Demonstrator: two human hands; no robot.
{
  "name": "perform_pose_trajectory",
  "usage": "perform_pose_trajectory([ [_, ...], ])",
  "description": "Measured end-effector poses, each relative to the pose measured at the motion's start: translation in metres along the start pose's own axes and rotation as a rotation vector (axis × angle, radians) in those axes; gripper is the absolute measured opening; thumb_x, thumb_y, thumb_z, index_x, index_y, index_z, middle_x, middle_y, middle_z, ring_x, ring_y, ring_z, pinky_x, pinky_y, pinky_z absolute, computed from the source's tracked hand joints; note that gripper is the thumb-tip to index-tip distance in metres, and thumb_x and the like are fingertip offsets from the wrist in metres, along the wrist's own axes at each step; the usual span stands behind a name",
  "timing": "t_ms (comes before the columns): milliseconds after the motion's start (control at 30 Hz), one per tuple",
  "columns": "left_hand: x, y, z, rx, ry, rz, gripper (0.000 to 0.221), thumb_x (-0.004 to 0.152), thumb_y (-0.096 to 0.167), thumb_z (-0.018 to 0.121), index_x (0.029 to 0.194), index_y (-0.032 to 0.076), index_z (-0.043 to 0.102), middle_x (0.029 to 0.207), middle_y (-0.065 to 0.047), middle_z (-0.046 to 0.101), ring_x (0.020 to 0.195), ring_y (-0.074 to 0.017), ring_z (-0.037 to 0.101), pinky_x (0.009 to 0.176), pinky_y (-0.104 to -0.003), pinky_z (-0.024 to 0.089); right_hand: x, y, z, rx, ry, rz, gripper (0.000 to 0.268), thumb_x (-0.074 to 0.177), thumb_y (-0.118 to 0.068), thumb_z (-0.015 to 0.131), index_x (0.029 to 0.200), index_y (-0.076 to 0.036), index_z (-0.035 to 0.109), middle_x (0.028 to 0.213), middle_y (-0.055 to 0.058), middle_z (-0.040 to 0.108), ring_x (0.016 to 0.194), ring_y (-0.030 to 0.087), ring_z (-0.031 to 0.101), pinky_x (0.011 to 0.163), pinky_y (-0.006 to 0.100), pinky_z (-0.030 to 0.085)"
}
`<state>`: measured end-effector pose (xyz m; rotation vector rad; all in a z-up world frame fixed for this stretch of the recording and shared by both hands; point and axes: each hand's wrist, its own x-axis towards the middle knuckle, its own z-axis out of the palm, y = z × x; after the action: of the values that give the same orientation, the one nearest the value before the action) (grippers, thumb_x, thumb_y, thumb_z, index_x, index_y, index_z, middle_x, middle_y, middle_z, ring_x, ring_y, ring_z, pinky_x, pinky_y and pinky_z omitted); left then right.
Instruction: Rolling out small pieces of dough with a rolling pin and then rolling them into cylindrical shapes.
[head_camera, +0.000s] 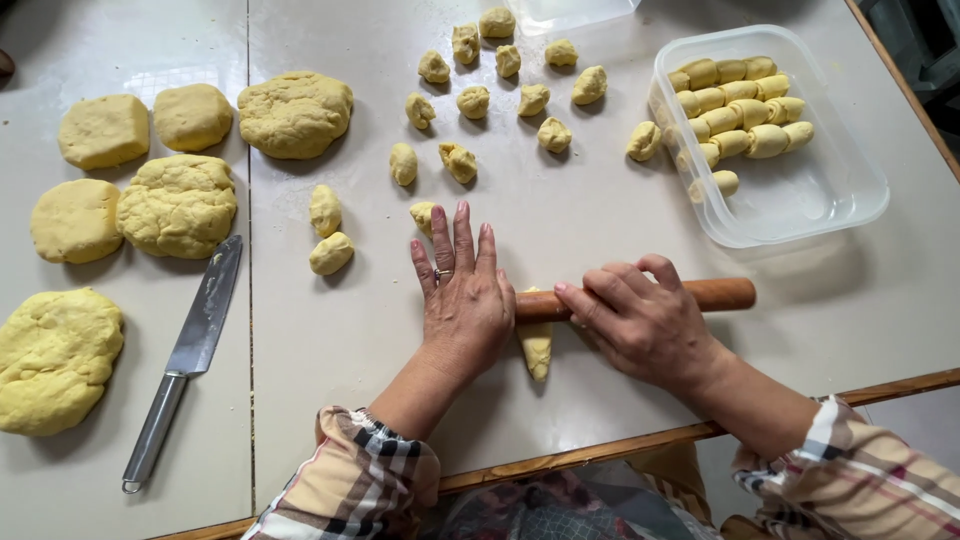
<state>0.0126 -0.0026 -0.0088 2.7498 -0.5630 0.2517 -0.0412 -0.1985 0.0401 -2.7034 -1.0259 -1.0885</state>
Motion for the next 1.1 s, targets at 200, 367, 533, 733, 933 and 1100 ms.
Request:
perform_pose_trajectory([
  [200, 0.018, 0.000, -0.002, -0.052, -0.041, -0.032, 0.061, 0.091, 0.024, 0.042, 0.147, 0.004, 0.029, 0.156, -0.025, 0.004, 0.142, -0.0445, -0.013, 0.109, -0.062, -0.008, 0.005, 0.022, 0.016, 0.293, -0.207, 0.123, 0.036, 0.099, -0.039, 0.040, 0.111, -0.016, 0.065, 0.086, 0.001, 0.053, 0.074, 0.020, 0.057, 0.068, 0.033, 0.041],
  [367, 0.039, -0.008, 0.006, -0.035, -0.104, -0.046, 0.064, 0.090, 0.023, 0.046, 0.149, 0.009, 0.026, 0.156, -0.025, -0.002, 0.140, -0.0457, -0.017, 0.108, -0.065, -0.010, 0.018, 0.036, 0.024, 0.407, -0.360, 0.139, 0.039, 0.101, -0.037, 0.035, 0.108, -0.014, 0.065, 0.076, 0.007, 0.053, 0.068, 0.028, 0.058, 0.061, 0.038, 0.042],
  [533, 0.033, -0.008, -0.003, -0.060, -0.161, -0.016, 0.063, 0.092, 0.025, 0.047, 0.150, 0.012, 0.026, 0.157, -0.023, -0.004, 0.140, -0.0439, -0.019, 0.109, -0.063, -0.011, 0.015, 0.029, 0.026, 0.300, -0.350, 0.094, 0.045, 0.101, -0.040, 0.030, 0.114, -0.014, 0.065, 0.074, 0.006, 0.053, 0.065, 0.027, 0.056, 0.062, 0.037, 0.043],
  [733, -0.012, -0.005, -0.015, -0.117, -0.046, 0.172, 0.057, 0.101, 0.041, 0.023, 0.145, 0.008, 0.035, 0.156, -0.015, 0.020, 0.146, -0.0344, -0.003, 0.113, -0.051, -0.008, -0.016, -0.002, 0.015, 0.159, -0.256, 0.070, 0.051, 0.098, -0.041, 0.036, 0.139, -0.011, 0.044, 0.134, 0.009, 0.049, 0.127, 0.025, 0.045, 0.099, 0.041, 0.030],
  [933, -0.042, -0.003, -0.026, -0.040, -0.086, 0.317, 0.060, 0.099, 0.051, 0.022, 0.143, 0.013, 0.039, 0.153, -0.010, 0.030, 0.146, -0.0299, 0.007, 0.115, -0.049, -0.004, -0.027, -0.029, -0.004, 0.188, -0.227, 0.111, 0.056, 0.098, -0.038, 0.036, 0.146, -0.011, 0.035, 0.152, 0.013, 0.032, 0.143, 0.031, 0.024, 0.114, 0.051, 0.003],
  [1100, -0.066, -0.001, -0.036, -0.012, -0.141, 0.399, 0.067, 0.097, 0.057, 0.020, 0.147, 0.013, 0.029, 0.157, -0.008, 0.021, 0.147, -0.0269, 0.002, 0.116, -0.044, -0.008, -0.028, -0.043, -0.024, 0.336, -0.219, 0.163, 0.050, 0.096, -0.028, 0.042, 0.142, -0.009, 0.040, 0.151, 0.009, 0.036, 0.142, 0.026, 0.026, 0.116, 0.044, -0.003],
])
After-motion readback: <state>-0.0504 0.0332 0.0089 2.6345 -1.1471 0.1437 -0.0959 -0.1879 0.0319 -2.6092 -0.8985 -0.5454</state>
